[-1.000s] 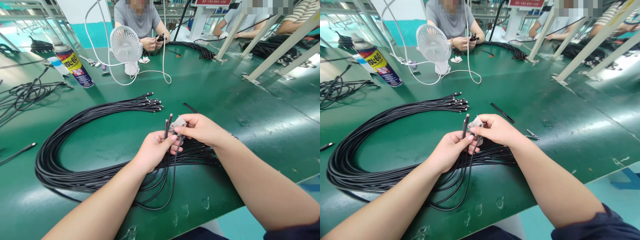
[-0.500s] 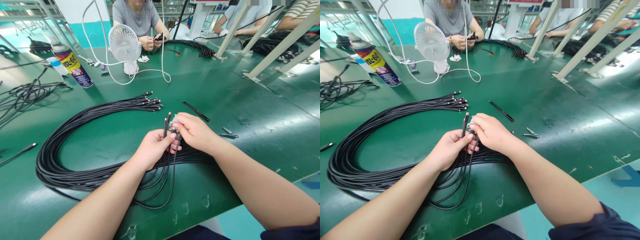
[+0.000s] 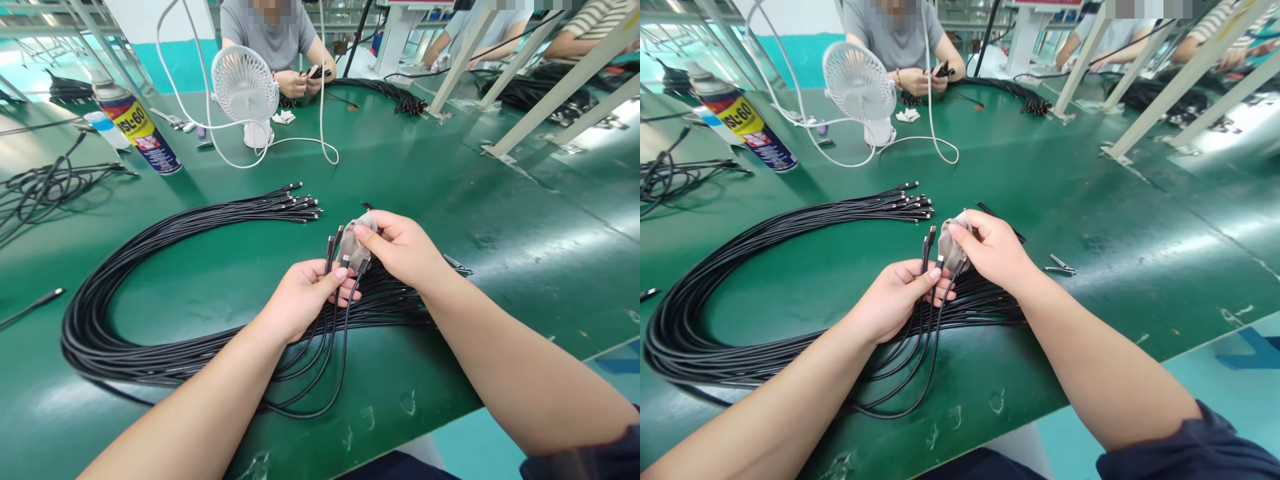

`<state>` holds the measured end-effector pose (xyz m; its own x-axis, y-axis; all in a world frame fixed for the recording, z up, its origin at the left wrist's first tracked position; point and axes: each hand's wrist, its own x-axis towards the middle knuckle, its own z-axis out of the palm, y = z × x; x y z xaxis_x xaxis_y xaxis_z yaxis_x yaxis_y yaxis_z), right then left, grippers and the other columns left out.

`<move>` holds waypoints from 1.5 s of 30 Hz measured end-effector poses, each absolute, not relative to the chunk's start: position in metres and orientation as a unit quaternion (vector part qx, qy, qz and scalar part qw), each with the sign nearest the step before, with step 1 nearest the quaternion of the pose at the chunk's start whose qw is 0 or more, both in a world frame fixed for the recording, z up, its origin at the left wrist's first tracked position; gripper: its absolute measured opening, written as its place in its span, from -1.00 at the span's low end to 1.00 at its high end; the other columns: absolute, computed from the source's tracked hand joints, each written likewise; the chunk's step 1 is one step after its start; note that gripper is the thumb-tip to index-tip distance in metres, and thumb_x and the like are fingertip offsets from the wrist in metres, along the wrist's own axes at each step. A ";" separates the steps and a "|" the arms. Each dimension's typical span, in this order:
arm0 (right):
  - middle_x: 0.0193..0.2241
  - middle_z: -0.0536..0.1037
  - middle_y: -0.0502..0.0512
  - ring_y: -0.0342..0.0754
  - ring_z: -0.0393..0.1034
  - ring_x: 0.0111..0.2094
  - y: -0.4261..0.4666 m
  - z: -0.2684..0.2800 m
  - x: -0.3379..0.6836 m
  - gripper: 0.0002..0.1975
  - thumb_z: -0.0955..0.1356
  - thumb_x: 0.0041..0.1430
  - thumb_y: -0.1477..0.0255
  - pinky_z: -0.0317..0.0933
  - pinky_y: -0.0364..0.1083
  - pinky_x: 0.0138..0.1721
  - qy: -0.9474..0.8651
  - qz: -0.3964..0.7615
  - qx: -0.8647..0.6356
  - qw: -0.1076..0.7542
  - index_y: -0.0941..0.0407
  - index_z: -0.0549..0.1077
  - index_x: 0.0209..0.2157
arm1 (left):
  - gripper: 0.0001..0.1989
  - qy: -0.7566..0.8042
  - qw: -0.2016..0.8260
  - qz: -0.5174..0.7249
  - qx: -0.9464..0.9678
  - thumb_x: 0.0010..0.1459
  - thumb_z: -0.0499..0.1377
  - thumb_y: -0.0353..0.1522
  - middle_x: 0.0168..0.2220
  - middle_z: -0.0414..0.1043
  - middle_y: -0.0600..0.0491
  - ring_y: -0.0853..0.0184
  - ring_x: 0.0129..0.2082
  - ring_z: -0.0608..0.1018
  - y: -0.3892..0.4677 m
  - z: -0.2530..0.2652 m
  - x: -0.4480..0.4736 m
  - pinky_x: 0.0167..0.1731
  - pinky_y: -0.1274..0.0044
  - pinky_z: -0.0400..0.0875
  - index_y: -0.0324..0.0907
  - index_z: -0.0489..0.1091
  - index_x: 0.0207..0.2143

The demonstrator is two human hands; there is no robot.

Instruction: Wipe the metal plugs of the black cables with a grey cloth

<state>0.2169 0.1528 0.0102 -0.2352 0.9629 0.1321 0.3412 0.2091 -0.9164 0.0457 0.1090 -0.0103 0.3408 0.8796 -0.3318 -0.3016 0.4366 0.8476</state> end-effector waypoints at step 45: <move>-0.49 0.47 -0.02 -0.14 0.36 -0.45 0.155 0.013 0.216 -0.68 0.50 0.02 0.19 0.29 -0.11 -0.36 -0.637 0.550 -0.402 0.361 0.14 0.41 -0.42 | -0.71 0.406 0.748 0.399 0.341 0.01 0.39 -0.23 -0.49 0.51 0.04 0.36 -0.48 0.60 0.111 -0.007 0.044 -0.49 0.59 0.42 -0.29 0.49 -0.35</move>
<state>0.2157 0.1549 0.0126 -0.4161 0.9092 0.0173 0.1146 0.0713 -0.9908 0.0444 0.1109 -0.0074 0.3525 0.8734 -0.3360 -0.3203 0.4499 0.8337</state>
